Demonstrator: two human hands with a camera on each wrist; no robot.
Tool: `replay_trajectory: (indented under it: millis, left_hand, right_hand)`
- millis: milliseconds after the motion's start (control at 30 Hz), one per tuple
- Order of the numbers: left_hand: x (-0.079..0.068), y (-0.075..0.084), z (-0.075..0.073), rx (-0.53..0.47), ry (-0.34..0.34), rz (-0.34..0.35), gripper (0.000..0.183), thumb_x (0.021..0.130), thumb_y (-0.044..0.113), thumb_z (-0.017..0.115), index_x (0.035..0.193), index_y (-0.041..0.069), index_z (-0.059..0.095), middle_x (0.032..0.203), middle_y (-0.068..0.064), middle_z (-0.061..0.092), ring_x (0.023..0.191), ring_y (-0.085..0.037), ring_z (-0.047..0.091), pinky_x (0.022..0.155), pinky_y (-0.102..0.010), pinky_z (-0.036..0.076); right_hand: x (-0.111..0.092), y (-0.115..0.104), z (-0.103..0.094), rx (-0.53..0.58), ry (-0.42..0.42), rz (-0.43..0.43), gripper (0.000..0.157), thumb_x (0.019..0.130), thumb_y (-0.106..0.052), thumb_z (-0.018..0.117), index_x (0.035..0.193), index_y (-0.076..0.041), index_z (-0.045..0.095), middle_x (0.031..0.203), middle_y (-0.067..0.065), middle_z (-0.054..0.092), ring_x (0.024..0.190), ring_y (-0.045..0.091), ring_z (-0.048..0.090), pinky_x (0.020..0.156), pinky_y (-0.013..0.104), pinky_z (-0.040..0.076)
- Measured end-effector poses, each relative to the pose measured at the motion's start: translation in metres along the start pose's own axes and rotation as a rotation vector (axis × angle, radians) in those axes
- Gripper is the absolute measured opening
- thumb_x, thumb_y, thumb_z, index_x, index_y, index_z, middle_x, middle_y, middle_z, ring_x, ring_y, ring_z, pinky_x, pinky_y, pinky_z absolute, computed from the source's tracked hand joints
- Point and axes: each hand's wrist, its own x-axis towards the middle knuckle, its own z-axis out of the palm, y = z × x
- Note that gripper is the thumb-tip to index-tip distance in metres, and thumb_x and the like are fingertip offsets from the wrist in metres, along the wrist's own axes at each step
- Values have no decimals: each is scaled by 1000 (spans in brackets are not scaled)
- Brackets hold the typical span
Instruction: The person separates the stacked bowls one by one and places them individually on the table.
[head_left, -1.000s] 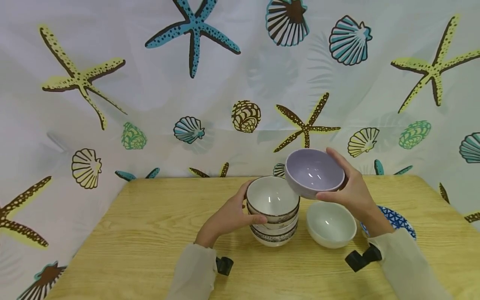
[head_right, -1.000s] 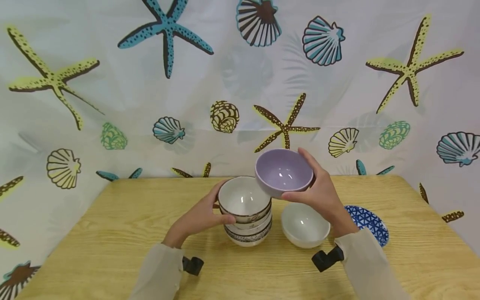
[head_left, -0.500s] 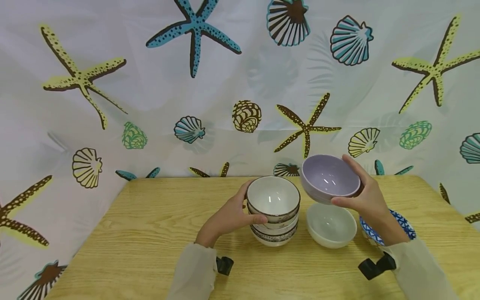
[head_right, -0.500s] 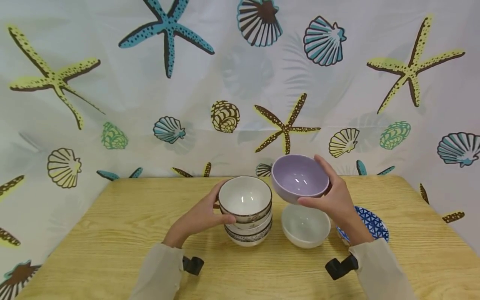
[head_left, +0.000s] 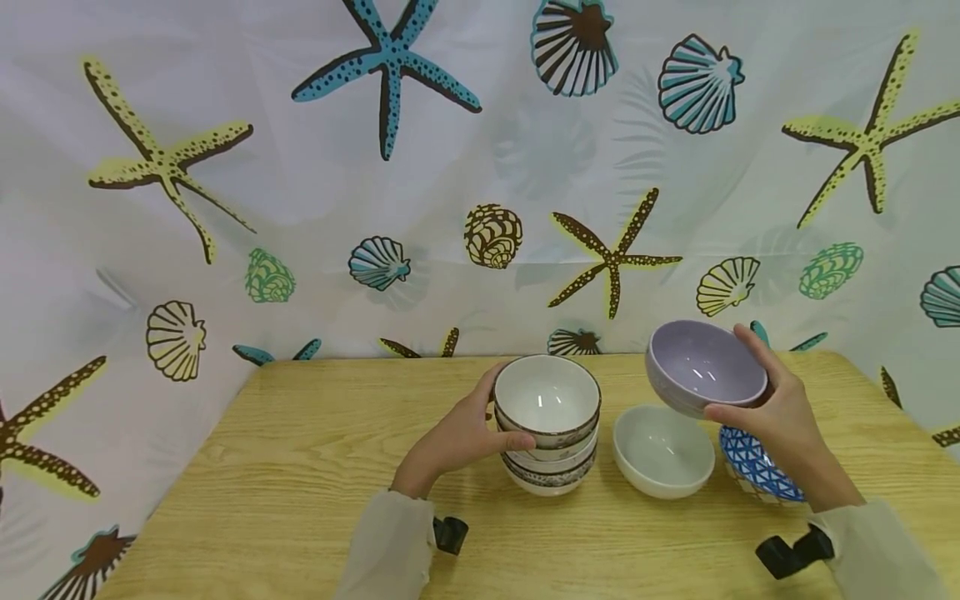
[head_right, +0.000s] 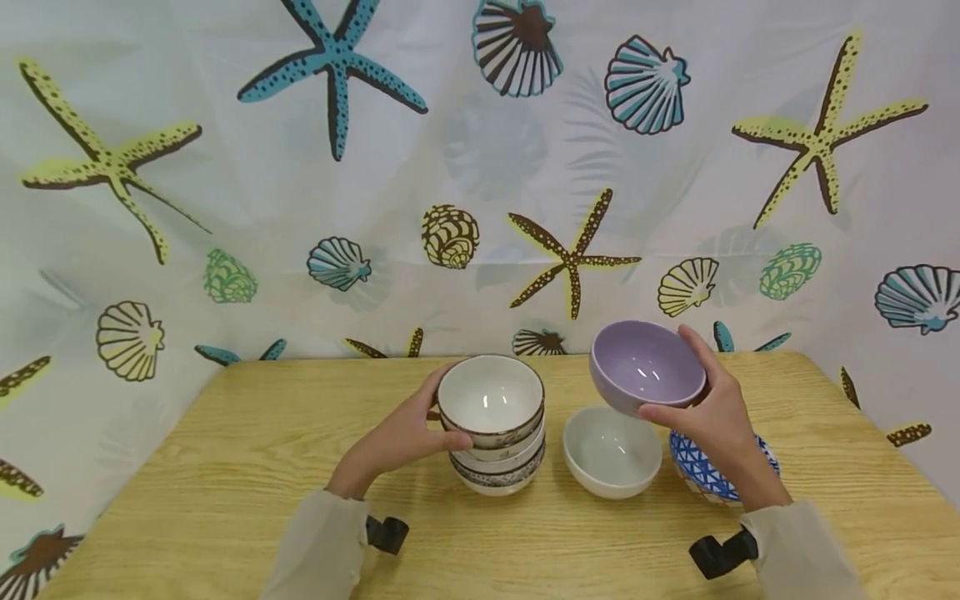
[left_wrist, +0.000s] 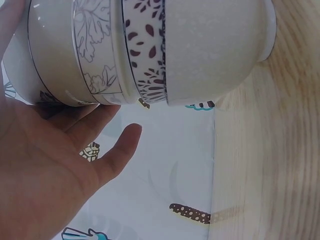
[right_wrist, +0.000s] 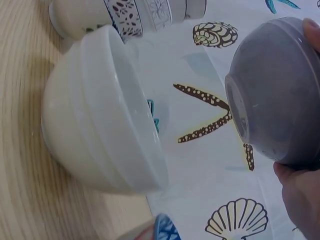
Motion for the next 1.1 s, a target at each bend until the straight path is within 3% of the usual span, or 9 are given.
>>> replay_trajectory:
  millis: [433, 867, 1000, 1100]
  left_hand:
    - [-4, -1, 1, -18, -15, -14, 110, 70, 54, 79, 153, 19, 15, 150, -7, 36, 137, -29, 34, 104, -56, 35]
    - [-5, 2, -2, 3, 1, -49, 109, 72, 48, 80, 153, 18, 14, 151, -7, 34, 139, -29, 32, 105, -55, 35]
    - [-5, 4, -2, 0, -9, -51, 109, 71, 49, 80, 153, 20, 14, 152, -7, 33, 140, -29, 30, 106, -56, 34]
    - [-4, 3, 0, -9, -16, -51, 108, 72, 48, 80, 153, 20, 14, 152, -7, 33, 141, -29, 30, 107, -57, 34]
  right_hand:
    - [-18, 24, -22, -120, 77, 67, 96, 81, -8, 75, 154, -25, 15, 152, 24, 26, 106, -10, 36, 80, -2, 36]
    - [-30, 41, -42, -166, 153, 136, 92, 85, -11, 72, 154, -23, 14, 154, 20, 24, 110, -8, 35, 78, -3, 34]
    - [-36, 57, -49, -185, 211, 186, 93, 85, -12, 72, 154, -26, 12, 155, 20, 21, 123, 5, 38, 80, -4, 33]
    - [-40, 90, -60, -207, 260, 186, 95, 84, -15, 74, 153, -32, 10, 157, 15, 20, 131, 17, 35, 83, -4, 33]
